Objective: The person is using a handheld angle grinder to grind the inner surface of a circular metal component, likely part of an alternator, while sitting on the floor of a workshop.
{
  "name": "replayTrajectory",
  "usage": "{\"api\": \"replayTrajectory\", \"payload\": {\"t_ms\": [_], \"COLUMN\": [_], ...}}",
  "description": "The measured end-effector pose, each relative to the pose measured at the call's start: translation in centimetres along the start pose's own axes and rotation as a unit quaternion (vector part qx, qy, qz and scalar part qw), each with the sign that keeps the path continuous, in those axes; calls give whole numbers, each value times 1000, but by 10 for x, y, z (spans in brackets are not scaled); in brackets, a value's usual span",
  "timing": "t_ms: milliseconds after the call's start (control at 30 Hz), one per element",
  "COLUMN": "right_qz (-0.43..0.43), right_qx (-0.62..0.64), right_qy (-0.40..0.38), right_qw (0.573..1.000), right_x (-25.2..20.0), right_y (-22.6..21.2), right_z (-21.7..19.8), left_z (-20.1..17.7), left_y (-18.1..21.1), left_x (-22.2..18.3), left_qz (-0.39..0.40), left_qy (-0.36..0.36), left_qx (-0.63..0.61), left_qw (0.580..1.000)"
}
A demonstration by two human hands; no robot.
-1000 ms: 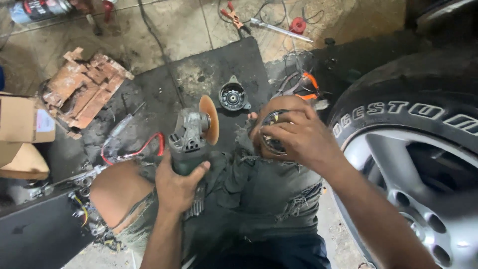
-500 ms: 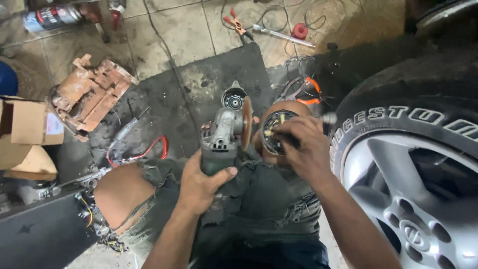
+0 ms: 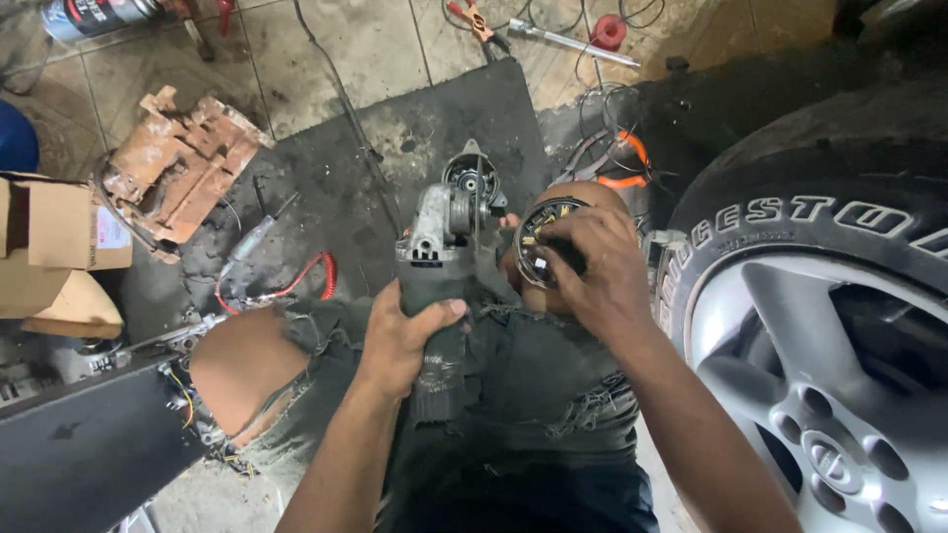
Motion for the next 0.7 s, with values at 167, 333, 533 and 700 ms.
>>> {"api": "replayTrajectory", "payload": {"t_ms": [167,333,533,700], "right_qz": [-10,-13,-23,-6], "right_qx": [0,12,7,21], "right_qy": [31,64,71,65], "right_qw": [999,998,997,998], "right_x": [1,1,0,-1], "right_y": [-5,-12,-18,-15], "right_z": [-1,-2,-1,0], "left_z": [4,10,16,22], "left_y": [1,11,25,26], "left_x": [2,-2,-3,-3], "left_qz": [2,2,6,18], "left_qy": [-10,-26,-24,-63], "left_qx": [-20,-25,5,1], "left_qw": [1000,999,1000,998]}}
Point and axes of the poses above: each hand's wrist, its own x-axis towards the middle knuckle, its own z-axis out of the palm, y = z × x, the point moved 5 cm from there along x, towards the middle knuckle, and after that the axes turned 2 degrees about -x, right-handed, at the moved point
